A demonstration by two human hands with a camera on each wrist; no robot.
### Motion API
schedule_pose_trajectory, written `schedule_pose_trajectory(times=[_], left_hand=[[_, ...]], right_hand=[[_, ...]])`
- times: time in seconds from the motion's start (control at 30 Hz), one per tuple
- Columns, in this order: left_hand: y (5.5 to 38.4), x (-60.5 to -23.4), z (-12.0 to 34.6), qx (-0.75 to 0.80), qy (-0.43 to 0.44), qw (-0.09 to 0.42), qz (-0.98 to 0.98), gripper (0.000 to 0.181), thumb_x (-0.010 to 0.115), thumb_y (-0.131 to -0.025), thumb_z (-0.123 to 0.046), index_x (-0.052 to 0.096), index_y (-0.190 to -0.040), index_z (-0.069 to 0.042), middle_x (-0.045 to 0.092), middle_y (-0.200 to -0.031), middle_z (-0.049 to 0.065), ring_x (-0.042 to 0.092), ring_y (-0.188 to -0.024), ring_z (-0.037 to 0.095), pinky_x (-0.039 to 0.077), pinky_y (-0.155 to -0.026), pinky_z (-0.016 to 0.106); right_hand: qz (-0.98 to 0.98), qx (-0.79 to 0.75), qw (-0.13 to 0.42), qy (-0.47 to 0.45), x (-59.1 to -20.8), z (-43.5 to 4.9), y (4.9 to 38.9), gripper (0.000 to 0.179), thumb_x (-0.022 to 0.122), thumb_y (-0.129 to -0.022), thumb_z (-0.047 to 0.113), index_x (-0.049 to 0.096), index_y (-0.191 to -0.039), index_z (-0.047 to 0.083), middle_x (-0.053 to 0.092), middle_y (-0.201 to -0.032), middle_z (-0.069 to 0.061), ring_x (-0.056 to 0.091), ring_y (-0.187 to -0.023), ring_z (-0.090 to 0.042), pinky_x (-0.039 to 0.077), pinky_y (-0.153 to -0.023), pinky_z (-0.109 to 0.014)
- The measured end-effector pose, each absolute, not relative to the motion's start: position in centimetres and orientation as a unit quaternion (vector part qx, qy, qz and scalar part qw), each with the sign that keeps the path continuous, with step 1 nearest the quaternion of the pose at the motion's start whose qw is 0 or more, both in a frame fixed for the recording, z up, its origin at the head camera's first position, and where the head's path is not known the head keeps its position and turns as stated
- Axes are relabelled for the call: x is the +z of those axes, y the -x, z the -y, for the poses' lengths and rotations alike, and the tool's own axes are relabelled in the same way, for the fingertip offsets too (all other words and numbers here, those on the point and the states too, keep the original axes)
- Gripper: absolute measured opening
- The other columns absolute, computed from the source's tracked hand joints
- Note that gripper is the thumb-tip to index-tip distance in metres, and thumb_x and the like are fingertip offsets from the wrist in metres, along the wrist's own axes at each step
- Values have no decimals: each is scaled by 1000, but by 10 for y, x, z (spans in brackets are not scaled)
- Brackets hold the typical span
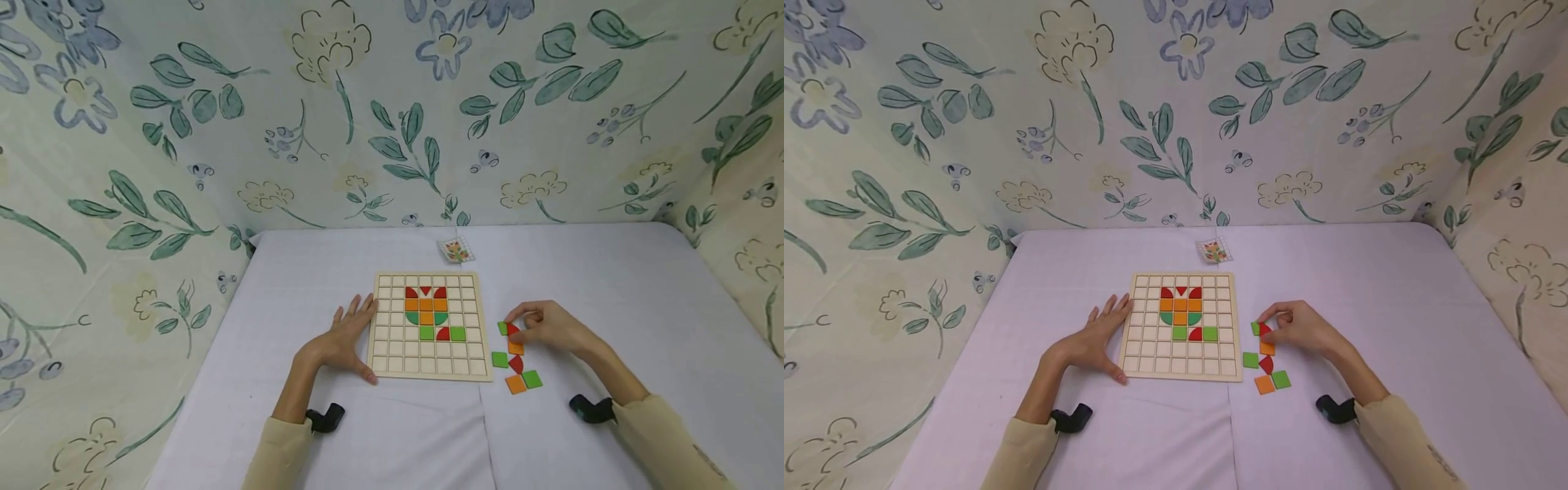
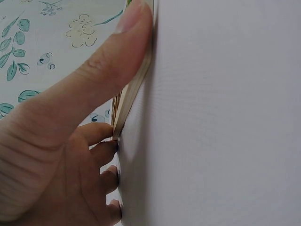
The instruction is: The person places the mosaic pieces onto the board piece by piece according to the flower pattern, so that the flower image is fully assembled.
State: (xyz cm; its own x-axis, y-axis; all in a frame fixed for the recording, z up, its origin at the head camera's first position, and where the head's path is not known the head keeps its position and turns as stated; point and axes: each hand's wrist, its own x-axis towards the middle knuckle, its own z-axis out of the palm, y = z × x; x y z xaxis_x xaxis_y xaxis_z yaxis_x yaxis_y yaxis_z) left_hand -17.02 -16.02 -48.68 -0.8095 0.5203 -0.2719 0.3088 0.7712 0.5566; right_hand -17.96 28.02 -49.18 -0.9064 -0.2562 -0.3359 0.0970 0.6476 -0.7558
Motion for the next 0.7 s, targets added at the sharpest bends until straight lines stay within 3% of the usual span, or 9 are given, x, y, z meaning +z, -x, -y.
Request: schedule_pose_trajectory(times=[0.2, 0.4, 0.7], left_hand=[[170, -489, 160, 254, -227, 206, -918, 151, 102, -57, -43, 6, -167, -7, -5, -176, 9, -13, -162, 34, -8, -131, 60], [171, -490, 161, 256, -227, 205, -917, 151, 102, -57, -43, 6, -167, -6, -4, -176, 10, -13, -162, 34, -8, -131, 60], [171, -490, 160, 253, -226, 206, -918, 151, 102, -57, -43, 6, -167, -7, -4, -176, 9, -13, -162, 33, -8, -131, 60]], right_hand=[[-882, -417, 216, 50, -491, -285, 184, 45, 85, -84, 25, 70, -123, 10, 34, -63, 5, 35, -58, -11, 28, -56, -27], [-859, -440, 244, 92, -490, -298, 190, 48, 81, -85, 16, 68, -131, 9, 33, -65, 2, 37, -59, -12, 30, -56, -24], [-840, -450, 281, 113, -495, -305, 196, 46, 80, -85, 9, 69, -130, 7, 27, -66, 2, 31, -60, -12, 29, -60, -27]])
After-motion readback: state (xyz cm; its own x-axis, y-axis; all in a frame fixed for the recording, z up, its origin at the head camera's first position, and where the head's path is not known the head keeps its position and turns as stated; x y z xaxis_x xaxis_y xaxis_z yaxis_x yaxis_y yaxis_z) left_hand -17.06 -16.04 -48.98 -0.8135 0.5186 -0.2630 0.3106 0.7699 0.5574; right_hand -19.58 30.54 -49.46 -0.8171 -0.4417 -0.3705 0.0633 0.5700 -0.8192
